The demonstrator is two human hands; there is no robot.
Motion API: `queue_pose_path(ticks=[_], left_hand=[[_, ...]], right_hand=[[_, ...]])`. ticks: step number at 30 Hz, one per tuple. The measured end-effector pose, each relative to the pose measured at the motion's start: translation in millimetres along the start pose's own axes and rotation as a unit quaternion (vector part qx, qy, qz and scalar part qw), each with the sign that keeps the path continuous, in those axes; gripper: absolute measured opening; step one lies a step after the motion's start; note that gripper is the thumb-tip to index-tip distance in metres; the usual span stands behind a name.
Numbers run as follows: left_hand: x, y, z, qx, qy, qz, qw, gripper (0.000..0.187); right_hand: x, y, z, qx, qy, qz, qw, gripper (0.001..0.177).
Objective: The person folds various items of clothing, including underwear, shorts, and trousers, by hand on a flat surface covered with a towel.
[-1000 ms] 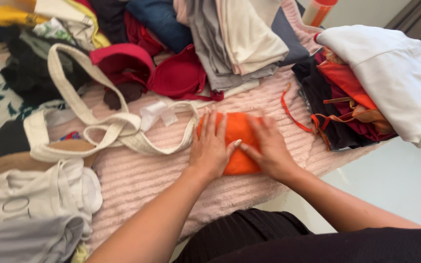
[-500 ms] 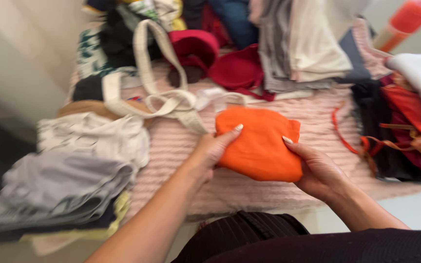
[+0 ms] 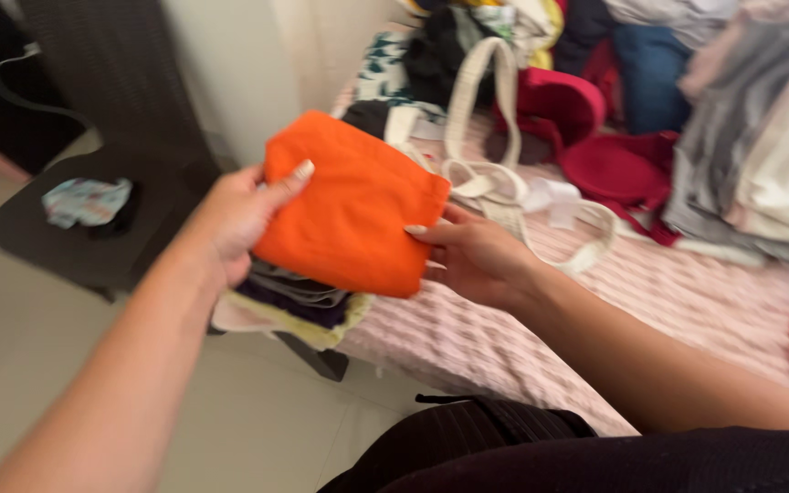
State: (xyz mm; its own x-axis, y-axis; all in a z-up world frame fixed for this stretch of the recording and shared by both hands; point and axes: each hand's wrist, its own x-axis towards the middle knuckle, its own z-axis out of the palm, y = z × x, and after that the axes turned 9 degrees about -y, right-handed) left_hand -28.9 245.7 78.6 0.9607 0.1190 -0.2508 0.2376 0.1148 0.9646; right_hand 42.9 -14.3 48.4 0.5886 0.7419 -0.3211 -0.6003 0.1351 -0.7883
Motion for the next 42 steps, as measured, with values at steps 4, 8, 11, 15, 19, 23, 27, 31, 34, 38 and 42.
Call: queue_pose_path(ticks=[4,8,11,15,19,23,27,31,34,38,42], left_hand=[[10.5,-4.1,-49.9,0.022,0.001,0.000,1.000,0.055],[31.2,-44.8,-73.1,0.126,0.061,-0.033,0.990,0.047],[34.7,-59.8,-81.0,0.163,0.097,0.022,0.982,0.044],[17.1,-51.3,-75.6,0.238,0.210,0.070,0.946,0.046],[-4.2,-45.2,-60.5,0.352,0.228,0.000,0.908,0.055],[-6.9,-35.0,-36.4,0.546,0.248,0.146,0.787,0.051],[-0.4,-36.3,-22.9,0.696,0.191,0.138,0.678,0.054],[-6.9,-68.4,-31.0,0.681,0.140,0.011,0.718,0.060],[-7.3,-86.8,-35.7,0.611,0.138,0.022,0.779,0.063],[-2.6,-82.7,-33.0,0.652,0.154,0.030,0.742,0.062],[-3.7,-72.5,-7.6,0.751,0.201,0.053,0.626,0.063]], right_hand=[[49.0,12.6,18.5,-0.007,0.017,0.041,0.999,0.057],[69.7,42.1,19.9,-0.042,0.052,0.074,0.995,0.058],[76.0,50.4,21.4,-0.065,0.042,0.074,0.994,0.062],[74.2,44.8,32.2,-0.087,0.028,0.042,0.995,0.065],[68.8,43.2,56.4,-0.170,0.082,0.022,0.982,0.078],[55.8,46.8,66.6,-0.581,0.155,-0.188,0.777,0.095],[61.5,59.4,71.0,-0.758,0.034,-0.178,0.627,0.090],[64.7,75.7,62.8,-0.811,-0.022,-0.110,0.574,0.088],[67.1,86.2,57.7,-0.841,-0.024,-0.129,0.526,0.084],[68.6,79.0,54.6,-0.824,-0.033,-0.134,0.550,0.082],[51.9,62.5,39.6,-0.733,-0.061,-0.181,0.653,0.059]])
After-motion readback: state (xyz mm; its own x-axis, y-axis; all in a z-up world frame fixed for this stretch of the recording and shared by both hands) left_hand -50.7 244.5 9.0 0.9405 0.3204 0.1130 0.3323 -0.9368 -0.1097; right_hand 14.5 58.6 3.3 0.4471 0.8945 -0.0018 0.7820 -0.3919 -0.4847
